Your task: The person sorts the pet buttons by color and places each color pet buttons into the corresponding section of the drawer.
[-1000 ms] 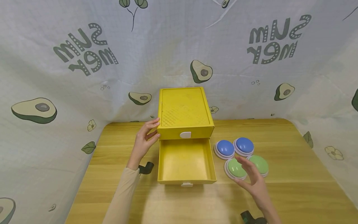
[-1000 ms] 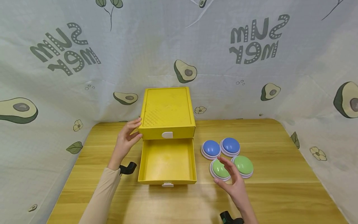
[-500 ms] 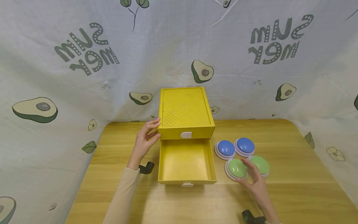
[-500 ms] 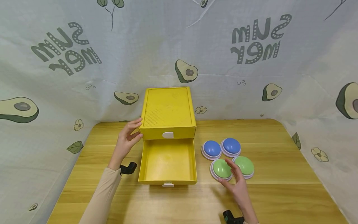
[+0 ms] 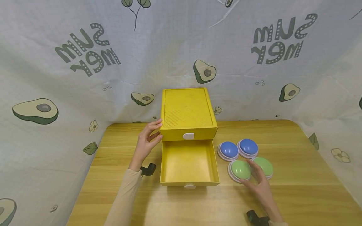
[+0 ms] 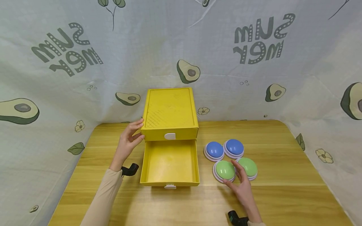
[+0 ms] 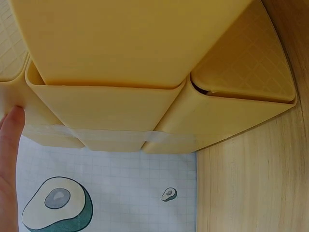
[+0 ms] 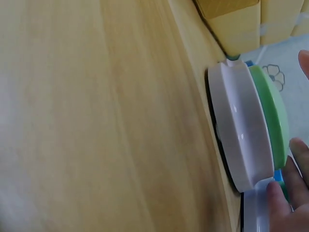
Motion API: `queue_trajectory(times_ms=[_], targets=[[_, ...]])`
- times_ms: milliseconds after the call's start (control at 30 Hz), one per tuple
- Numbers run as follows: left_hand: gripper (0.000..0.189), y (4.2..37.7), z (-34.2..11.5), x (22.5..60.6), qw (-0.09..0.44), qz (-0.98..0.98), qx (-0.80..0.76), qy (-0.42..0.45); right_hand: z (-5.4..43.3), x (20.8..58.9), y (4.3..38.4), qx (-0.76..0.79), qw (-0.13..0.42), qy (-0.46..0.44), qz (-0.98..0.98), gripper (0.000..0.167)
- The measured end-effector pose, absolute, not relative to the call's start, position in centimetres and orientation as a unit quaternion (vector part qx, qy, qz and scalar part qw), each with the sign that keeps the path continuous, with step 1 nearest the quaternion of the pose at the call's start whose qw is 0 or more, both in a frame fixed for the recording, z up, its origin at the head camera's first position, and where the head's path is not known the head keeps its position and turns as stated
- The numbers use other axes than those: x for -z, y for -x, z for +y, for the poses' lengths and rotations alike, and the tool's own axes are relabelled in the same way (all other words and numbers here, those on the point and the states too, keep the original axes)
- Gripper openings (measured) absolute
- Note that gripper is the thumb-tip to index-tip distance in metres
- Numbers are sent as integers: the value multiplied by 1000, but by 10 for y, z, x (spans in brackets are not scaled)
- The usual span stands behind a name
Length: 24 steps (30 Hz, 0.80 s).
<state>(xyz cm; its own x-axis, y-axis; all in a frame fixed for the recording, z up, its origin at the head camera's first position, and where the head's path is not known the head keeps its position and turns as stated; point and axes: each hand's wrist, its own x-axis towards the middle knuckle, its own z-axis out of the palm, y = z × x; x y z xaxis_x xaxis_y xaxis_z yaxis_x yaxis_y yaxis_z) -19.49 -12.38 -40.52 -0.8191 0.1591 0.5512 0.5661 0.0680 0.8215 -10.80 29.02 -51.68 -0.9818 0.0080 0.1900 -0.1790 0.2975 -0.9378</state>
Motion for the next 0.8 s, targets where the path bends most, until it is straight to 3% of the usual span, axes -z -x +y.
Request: queue_trajectory(times_ms=[367,600,800], targets=[[35,194,-124,404,157,-712,637,251,292,523,116,-552,63,-65,-829,85],[38,207,-129,425,158,-706,642,252,291,521,119,-525,52,-59,-847,86],[36,197,-124,407,156,-712,636,252,289,520,119,-535,27,-36,-844,86]])
